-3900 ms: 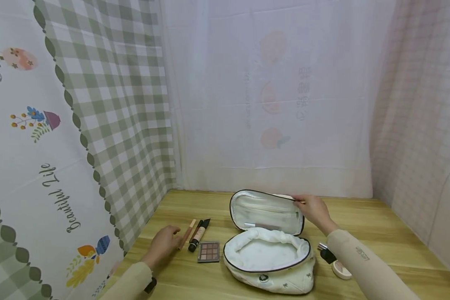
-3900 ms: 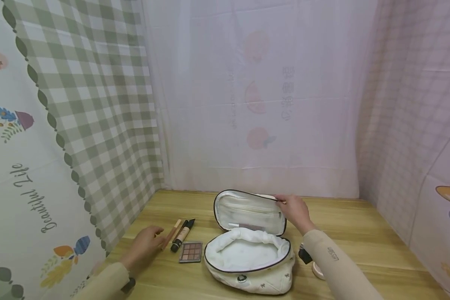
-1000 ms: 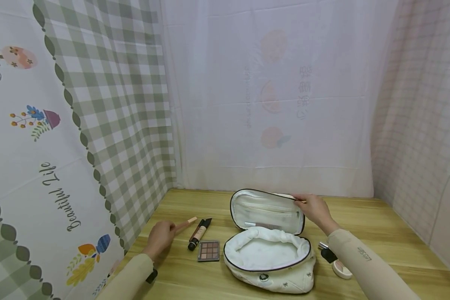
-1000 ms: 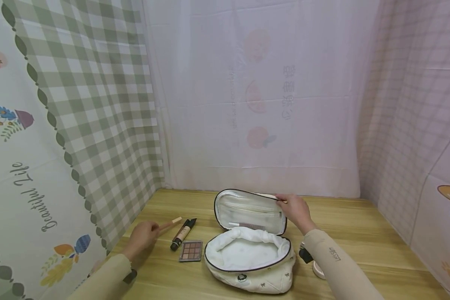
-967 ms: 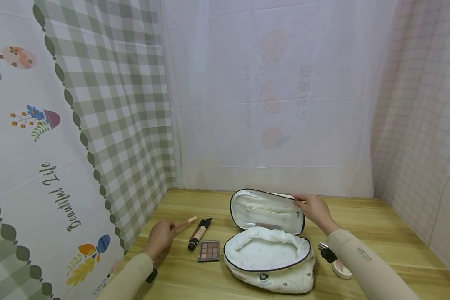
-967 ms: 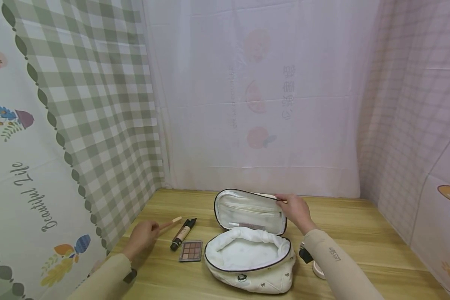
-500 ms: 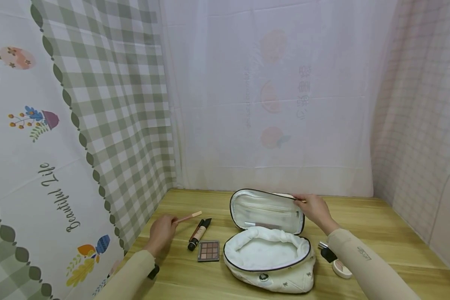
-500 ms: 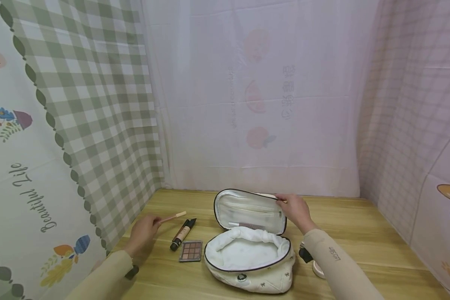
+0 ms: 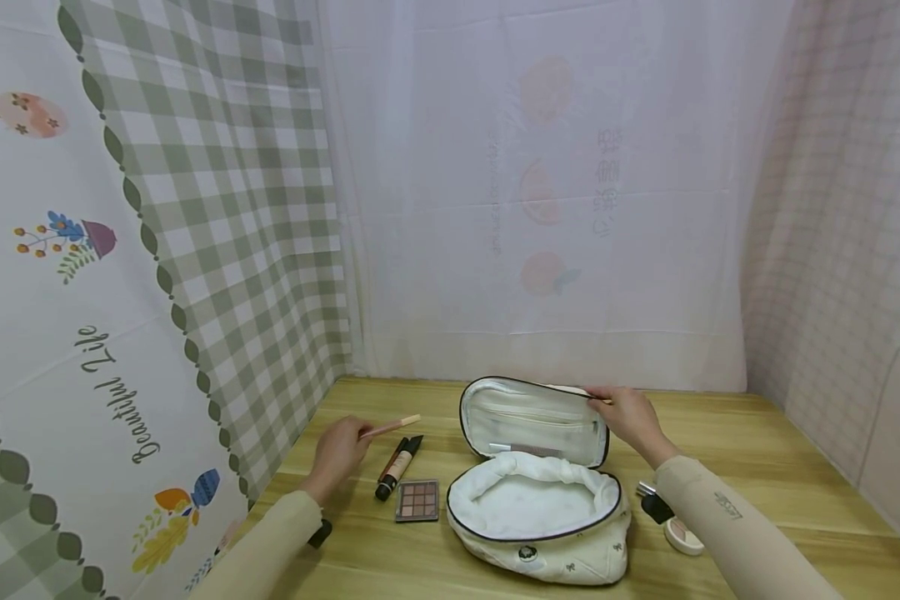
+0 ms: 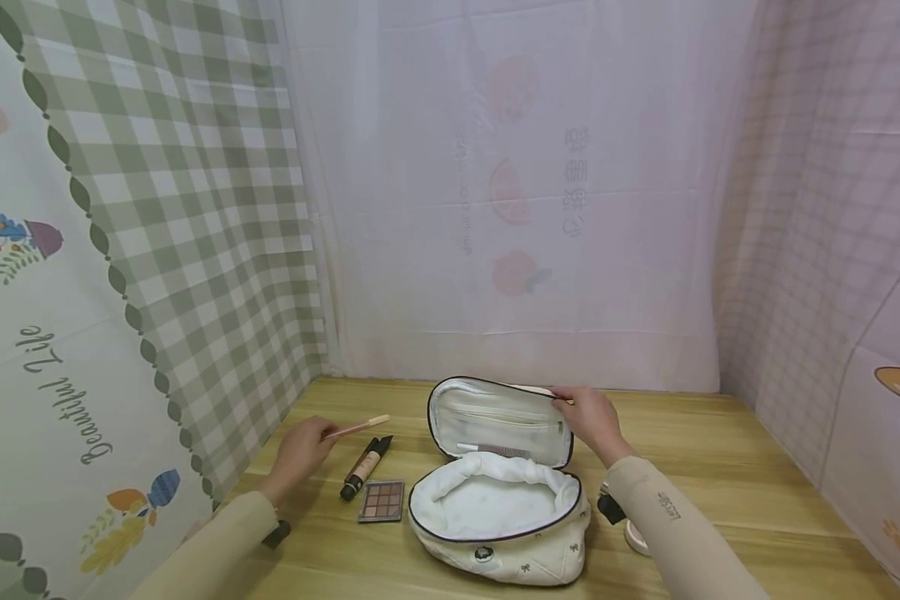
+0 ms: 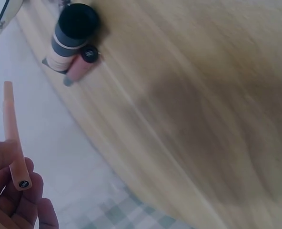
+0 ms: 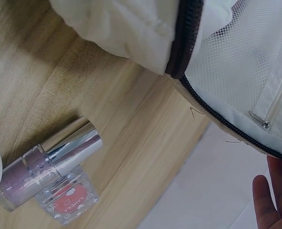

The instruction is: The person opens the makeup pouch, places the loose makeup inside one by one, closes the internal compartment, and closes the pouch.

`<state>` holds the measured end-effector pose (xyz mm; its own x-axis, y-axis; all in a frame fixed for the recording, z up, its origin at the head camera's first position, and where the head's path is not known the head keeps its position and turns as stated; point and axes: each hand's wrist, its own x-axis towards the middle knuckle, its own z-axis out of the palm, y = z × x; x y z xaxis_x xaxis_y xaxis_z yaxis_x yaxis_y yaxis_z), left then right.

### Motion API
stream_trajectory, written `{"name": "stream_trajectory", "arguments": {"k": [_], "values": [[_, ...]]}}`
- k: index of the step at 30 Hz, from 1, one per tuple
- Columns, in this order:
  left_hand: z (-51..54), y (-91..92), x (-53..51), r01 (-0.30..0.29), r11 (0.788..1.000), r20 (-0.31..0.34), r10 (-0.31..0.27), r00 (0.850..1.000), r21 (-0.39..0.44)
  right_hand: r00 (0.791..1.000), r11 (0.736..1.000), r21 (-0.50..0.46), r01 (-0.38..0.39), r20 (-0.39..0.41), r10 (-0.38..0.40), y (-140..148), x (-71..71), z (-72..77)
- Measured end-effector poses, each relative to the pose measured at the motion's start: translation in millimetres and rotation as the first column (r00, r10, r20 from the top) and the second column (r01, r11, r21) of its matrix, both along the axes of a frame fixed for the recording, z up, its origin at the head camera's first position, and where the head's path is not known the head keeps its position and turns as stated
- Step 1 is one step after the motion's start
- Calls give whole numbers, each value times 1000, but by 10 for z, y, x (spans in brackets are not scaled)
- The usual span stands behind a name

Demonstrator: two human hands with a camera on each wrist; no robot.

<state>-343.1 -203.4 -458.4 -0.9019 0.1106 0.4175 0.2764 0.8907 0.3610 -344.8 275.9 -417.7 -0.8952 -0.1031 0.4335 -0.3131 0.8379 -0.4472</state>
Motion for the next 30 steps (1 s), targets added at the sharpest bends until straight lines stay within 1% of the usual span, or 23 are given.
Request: {"name": "stream_trajectory", "arguments": {"k": [10,19,23,30], "values": [[72,223,-27,68,998,0,-68,998,-8,1000,1000,6,2,4,-2,-5,3,9],[138,425,-64,119,993,-57,-119,991,-7,1000,1000,5,2,14,-2,7,-3,6],[169,532,-63,143,990,-78,-144,987,-13,1000,1000,5,1,10,-1,14,-7,6],[183,715,-78,189,982,-99,-190,977,-18,1000,1000,9,3,11,-3,13,-12,0]]}}
